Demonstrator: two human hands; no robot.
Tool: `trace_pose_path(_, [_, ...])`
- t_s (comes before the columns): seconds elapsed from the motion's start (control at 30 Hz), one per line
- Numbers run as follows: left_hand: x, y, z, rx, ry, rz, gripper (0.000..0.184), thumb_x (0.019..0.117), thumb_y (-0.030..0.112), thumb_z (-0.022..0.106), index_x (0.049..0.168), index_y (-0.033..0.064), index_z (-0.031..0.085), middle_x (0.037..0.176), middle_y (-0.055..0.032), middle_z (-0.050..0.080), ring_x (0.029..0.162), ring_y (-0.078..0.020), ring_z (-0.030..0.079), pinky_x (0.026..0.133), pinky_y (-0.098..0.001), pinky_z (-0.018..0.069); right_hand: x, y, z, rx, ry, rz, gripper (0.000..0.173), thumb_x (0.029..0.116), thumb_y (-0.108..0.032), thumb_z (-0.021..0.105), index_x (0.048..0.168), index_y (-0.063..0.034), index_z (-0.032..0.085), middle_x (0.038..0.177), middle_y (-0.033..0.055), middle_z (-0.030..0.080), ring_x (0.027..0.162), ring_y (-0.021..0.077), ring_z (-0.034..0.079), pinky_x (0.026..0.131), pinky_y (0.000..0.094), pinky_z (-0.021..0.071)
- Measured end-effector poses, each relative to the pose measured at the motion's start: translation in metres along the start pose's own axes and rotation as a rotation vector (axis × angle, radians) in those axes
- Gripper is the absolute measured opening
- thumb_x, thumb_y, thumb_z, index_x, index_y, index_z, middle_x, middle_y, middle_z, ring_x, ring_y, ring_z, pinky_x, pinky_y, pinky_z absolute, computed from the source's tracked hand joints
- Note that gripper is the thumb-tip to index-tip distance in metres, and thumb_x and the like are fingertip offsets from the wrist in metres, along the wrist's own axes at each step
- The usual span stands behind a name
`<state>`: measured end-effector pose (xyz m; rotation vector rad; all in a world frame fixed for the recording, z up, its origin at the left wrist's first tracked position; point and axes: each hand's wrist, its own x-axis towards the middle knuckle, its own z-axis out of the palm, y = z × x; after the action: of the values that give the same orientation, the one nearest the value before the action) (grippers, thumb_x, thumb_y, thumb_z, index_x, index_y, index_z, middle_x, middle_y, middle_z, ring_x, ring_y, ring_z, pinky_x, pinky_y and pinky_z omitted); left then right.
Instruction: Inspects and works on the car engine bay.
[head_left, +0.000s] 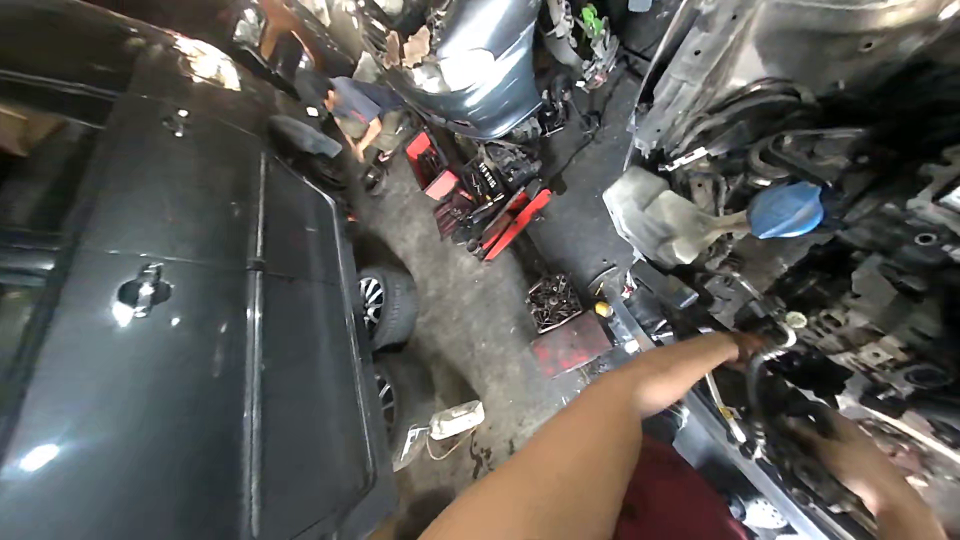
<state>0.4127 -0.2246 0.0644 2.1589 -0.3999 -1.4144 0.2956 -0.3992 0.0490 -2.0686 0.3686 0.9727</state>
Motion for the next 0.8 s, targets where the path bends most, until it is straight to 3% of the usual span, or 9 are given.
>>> trace_pose_path(0.07, [-0.020,0.005,-0.001,-0.122,0.067,-0.053,0.047,0.1037,0.007,0.057,0.148,-0.0058,0.047,0.150,-0.0262,0.050,0.142,-0.0370,0.046,0.119,-0.0493,0.0338,-0.011,-0.011,-0.003,0.024,-0.033,0.042,0.047,0.1030,-0.015,0.062,0.146,-0.0001,0.050,0.139,0.0295,0.056,0.131,0.0426,0.054,0.111,0.0619,0.0399])
trace_pose_path(0.13, [0.006,-0.017,0.012,-0.137,0.103,-0.056,0.048,0.1029,0.011,0.060,0.148,-0.0007,0.049,0.148,-0.0228,0.054,0.138,-0.0332,0.051,0.116,-0.0484,0.0385,-0.017,-0.011,-0.005,0.042,-0.042,0.068,0.051,0.1038,-0.019,0.060,0.150,-0.0032,0.047,0.145,0.0270,0.054,0.136,0.0403,0.051,0.114,0.0598,0.0389])
trace_pose_path(0.23, [0.082,-0.061,0.037,-0.112,0.053,0.241,0.067,0.0951,0.013,0.072,0.155,0.0065,0.042,0.147,-0.0192,0.055,0.131,-0.0274,0.057,0.112,-0.0439,0.0456,-0.009,-0.002,-0.007,0.017,-0.065,0.107,0.054,0.1038,-0.025,0.058,0.152,-0.0053,0.044,0.148,0.0252,0.052,0.139,0.0390,0.049,0.115,0.0599,0.0378])
trace_pose_path(0.33, [0.077,-0.046,0.026,-0.073,0.008,0.354,0.079,0.0913,0.013,0.077,0.159,0.0098,0.035,0.151,-0.0166,0.053,0.132,-0.0240,0.058,0.112,-0.0415,0.0464,-0.003,0.004,-0.005,0.052,-0.073,0.114,0.055,0.1045,-0.027,0.056,0.152,-0.0035,0.044,0.148,0.0264,0.051,0.139,0.0402,0.048,0.115,0.0608,0.0368])
trace_pose_path(0.43, [0.065,-0.032,0.025,-0.171,-0.011,0.317,0.078,0.0917,0.007,0.076,0.158,0.0046,0.034,0.149,-0.0212,0.053,0.127,-0.0257,0.061,0.107,-0.0399,0.0508,-0.005,0.007,-0.004,0.103,-0.066,0.098,0.054,0.1047,-0.026,0.056,0.152,-0.0026,0.044,0.147,0.0275,0.052,0.138,0.0406,0.049,0.114,0.0607,0.0375])
trace_pose_path(0.53, [0.062,-0.028,0.025,-0.184,-0.048,0.242,0.079,0.0928,0.006,0.074,0.159,0.0073,0.031,0.144,-0.0219,0.056,0.120,-0.0268,0.064,0.100,-0.0415,0.0543,-0.006,0.006,-0.003,0.122,-0.076,0.097,0.050,0.1049,-0.024,0.056,0.149,-0.0014,0.047,0.143,0.0286,0.054,0.135,0.0419,0.052,0.112,0.0621,0.0387])
trace_pose_path(0.63, [0.070,-0.034,0.025,-0.109,-0.055,0.261,0.078,0.0917,0.006,0.074,0.158,0.0055,0.032,0.140,-0.0226,0.058,0.118,-0.0265,0.065,0.101,-0.0409,0.0536,-0.001,0.011,0.002,0.109,-0.069,0.078,0.044,0.1043,-0.024,0.056,0.142,-0.0001,0.053,0.137,0.0280,0.059,0.130,0.0422,0.056,0.108,0.0635,0.0417])
trace_pose_path(0.8, [0.077,-0.026,0.023,0.144,-0.040,0.158,0.086,0.0898,0.009,0.076,0.161,0.0112,0.028,0.136,-0.0245,0.061,0.119,-0.0343,0.065,0.104,-0.0508,0.0513,0.003,0.015,0.006,0.111,-0.054,0.056,0.038,0.1040,-0.023,0.056,0.135,-0.0006,0.058,0.131,0.0279,0.062,0.125,0.0428,0.058,0.104,0.0649,0.0439])
